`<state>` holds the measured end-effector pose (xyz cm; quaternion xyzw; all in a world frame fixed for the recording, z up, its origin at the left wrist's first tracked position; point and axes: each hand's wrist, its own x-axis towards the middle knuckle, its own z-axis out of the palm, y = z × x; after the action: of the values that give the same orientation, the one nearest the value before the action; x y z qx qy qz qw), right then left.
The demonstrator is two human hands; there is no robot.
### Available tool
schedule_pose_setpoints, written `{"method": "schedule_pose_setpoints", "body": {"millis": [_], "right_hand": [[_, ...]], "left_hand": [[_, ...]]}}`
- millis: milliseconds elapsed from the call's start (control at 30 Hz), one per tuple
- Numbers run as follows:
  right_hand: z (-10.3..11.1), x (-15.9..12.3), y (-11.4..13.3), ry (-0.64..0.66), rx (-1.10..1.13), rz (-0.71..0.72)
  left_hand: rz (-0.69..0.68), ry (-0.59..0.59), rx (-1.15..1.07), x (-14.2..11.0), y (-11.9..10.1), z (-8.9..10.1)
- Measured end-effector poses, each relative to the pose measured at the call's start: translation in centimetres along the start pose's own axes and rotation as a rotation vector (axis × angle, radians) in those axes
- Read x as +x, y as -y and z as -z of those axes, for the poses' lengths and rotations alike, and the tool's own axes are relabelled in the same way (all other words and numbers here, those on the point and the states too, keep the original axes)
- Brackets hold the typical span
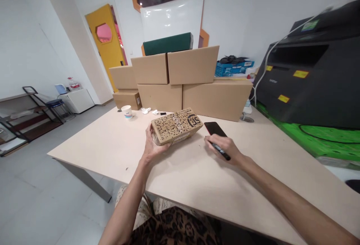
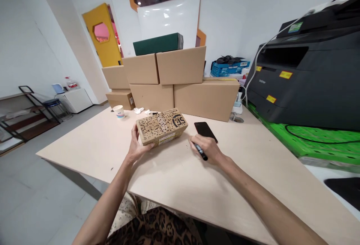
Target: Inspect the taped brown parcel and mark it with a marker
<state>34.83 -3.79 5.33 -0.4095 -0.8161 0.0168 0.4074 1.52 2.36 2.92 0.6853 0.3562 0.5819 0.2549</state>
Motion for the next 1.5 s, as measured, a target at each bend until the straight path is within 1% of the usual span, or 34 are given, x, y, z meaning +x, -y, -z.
{"method": "schedule_pose_setpoints", "body": {"millis": [67, 133, 200, 267, 300, 367, 433, 467, 533, 600, 700, 800, 867, 933, 1000, 1033, 1133, 1167, 1200, 1300, 1400, 1433, 1467, 1500], "right_hand": [[-0.2, -1.0, -0.2, 0.234, -0.084, 0.023], [-0.7, -1.4, 0.0, 0.395, -0.183, -0.003], [-1.3, -1.5, 0.2, 0.502, -0.265, -0.047], [-1.9, -1.5, 0.0, 0.545, -0.297, -0.100], [-2.1, -1.4, -0.2, 0.531, -0.299, -0.136], [-2.1, -1.3, -0.8, 0.437, -0.326, -0.247], [-1.8, -0.9, -1.7, 0.319, -0.414, -0.412], [-1.5, -0.6, -2.1, 0.281, -0.471, -0.508], [-1.1, 0.0, -2.9, 0.270, -0.557, -0.686], [-0.8, 0.5, -3.7, 0.320, -0.582, -0.825], [-0.8, 0.9, -4.9, 0.361, -0.565, -0.938], [-0.9, 1.1, -6.3, 0.333, -0.538, -1.000], [-0.8, 1.2, -7.2, 0.321, -0.490, -1.051], [-0.6, 1.4, -8.0, 0.305, -0.423, -1.100], [-0.4, 1.4, -8.7, 0.229, -0.306, -1.139], [-0.3, 1.4, -9.0, 0.145, -0.195, -1.161], [-0.6, 1.3, -9.2, -0.165, 0.230, -1.197], [-0.7, 1.2, -9.1, -0.236, 0.336, -1.199], [-0.9, 1.2, -8.9, -0.282, 0.408, -1.198], [-1.1, 1.4, -7.9, -0.365, 0.527, -1.187], [-0.5, 1.9, -6.5, -0.481, 0.650, -1.123], [-0.2, 2.2, -5.8, -0.516, 0.684, -1.088], [0.1, 2.4, -5.0, -0.544, 0.715, -1.049], [0.4, 2.8, -4.1, -0.569, 0.752, -1.001]], "left_hand": [[0.044, 0.007, -0.048, 0.5, 0.3, 0.3], [0.076, 0.023, -0.085, 1.0, 0.5, 0.5], [0.106, 0.051, -0.112, 1.4, 0.5, 0.8], [0.140, 0.079, -0.146, 1.8, 0.5, 0.9], [0.153, 0.085, -0.165, 2.0, 0.4, 1.0], [0.171, 0.086, -0.204, 2.2, 0.1, 0.9], [0.182, 0.091, -0.238, 2.3, -0.2, 0.8], [0.188, 0.098, -0.254, 2.4, -0.3, 0.7], [0.204, 0.116, -0.291, 2.4, -0.5, 0.6], [0.214, 0.124, -0.325, 2.5, -0.7, 0.6], [0.220, 0.139, -0.353, 2.6, -0.6, 0.6], [0.213, 0.147, -0.345, 2.5, 0.0, 0.7], [0.219, 0.128, -0.329, 2.2, 0.5, 0.8], [0.244, 0.085, -0.295, 1.9, 1.1, 0.9], [0.259, 0.026, -0.236, 1.5, 1.4, 1.1], [0.255, -0.002, -0.202, 1.3, 1.5, 1.1], [0.202, -0.093, -0.123, 1.0, 1.1, 1.4], [0.177, -0.130, -0.104, 0.8, 0.7, 1.4], [0.147, -0.172, -0.085, 0.7, 0.3, 1.4], [0.025, -0.291, -0.005, -0.4, -1.1, 1.0], [-0.133, -0.373, 0.058, -2.1, -2.8, -0.1], [-0.168, -0.376, 0.062, -2.7, -3.4, -0.7], [-0.186, -0.340, 0.044, -3.2, -4.0, -1.4], [-0.178, -0.266, 0.004, -3.5, -4.7, -2.2]]}}
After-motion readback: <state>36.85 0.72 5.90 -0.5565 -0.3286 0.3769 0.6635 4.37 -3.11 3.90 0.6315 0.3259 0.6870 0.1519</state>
